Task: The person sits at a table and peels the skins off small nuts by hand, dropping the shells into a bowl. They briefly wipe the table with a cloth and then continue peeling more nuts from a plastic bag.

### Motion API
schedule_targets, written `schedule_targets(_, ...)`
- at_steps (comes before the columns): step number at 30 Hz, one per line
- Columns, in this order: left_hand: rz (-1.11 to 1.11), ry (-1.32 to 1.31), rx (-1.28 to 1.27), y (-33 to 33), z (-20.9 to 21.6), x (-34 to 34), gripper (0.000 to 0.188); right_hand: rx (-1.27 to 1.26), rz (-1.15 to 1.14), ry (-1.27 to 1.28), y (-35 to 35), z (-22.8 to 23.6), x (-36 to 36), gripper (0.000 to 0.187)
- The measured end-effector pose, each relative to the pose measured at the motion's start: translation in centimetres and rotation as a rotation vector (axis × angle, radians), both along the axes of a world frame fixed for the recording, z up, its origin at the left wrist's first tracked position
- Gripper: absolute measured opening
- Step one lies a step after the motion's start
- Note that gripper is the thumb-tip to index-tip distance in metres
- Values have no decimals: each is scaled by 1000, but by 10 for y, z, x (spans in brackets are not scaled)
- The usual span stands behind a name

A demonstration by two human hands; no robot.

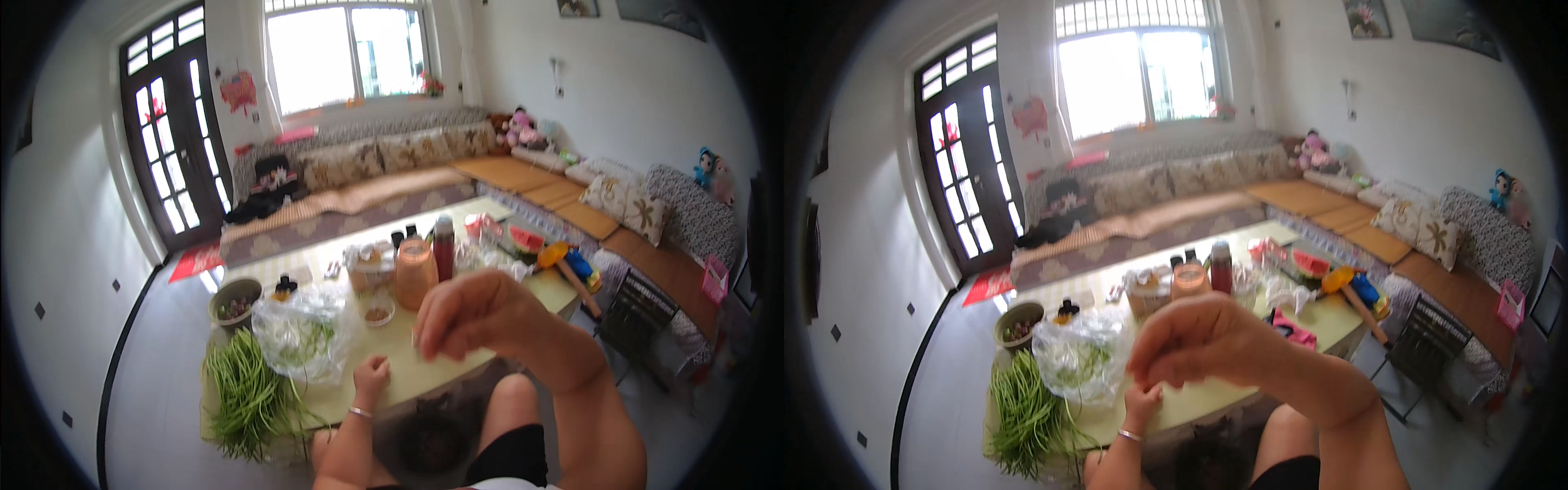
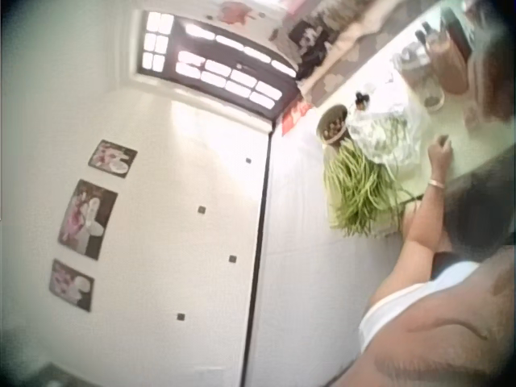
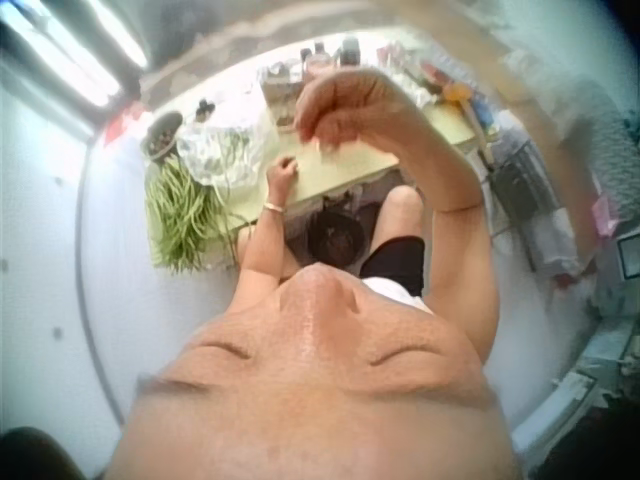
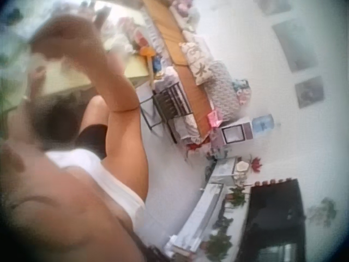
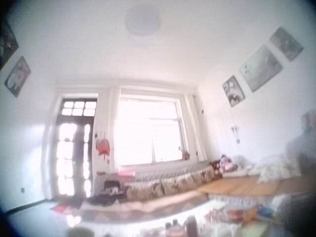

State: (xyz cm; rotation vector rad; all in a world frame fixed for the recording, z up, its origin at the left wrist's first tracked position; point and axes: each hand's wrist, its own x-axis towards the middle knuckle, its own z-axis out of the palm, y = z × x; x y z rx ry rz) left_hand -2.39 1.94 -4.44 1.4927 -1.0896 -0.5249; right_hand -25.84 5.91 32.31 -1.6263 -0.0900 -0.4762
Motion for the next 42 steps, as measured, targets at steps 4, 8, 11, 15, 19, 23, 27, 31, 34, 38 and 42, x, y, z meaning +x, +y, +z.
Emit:
schedule_targets(4, 93, 136, 71, 27, -7, 48, 17, -12, -297, -32, -69, -101, 52, 9)
schedule_targets(8, 14, 295, 208, 14, 13, 51, 16, -298, -737, 190, -115, -182, 68, 14)
schedule_targets(11, -26, 271, 267, 4, 25, 44, 15, -552, -998, 325, -150, -251, 71, 17)
schedule_targets(15, 0, 310, 198, -1, 19, 47, 13, -487, -1098, 432, -176, -318, 80, 19)
schedule_targets(19, 12, 269, 190, -6, 21, 40, 13, -563, -1164, 449, -209, -352, 85, 23)
schedule_targets(23, 8, 215, 195, -7, 24, 38, 14, -467, -1080, 696, -214, -347, 101, 26)
schedule_targets(27, -17, 194, 172, -4, 20, 41, 16, -235, -1029, 612, -207, -346, 110, 22)
schedule_targets(31, 86, 27, -13, -6, 30, 35, 22, 64, -829, 325, -193, -339, 114, 15)
schedule_targets(34, 121, -291, -230, -5, 55, 31, 26, 45, -719, 187, -164, -315, 114, 8)
schedule_targets(38, -7, -535, -298, -1, 73, 32, 21, -262, -758, -13, -129, -292, 121, 4)
schedule_targets(42, 32, -485, -242, 2, 68, 26, 11, -446, -795, -18, -117, -295, 125, 4)
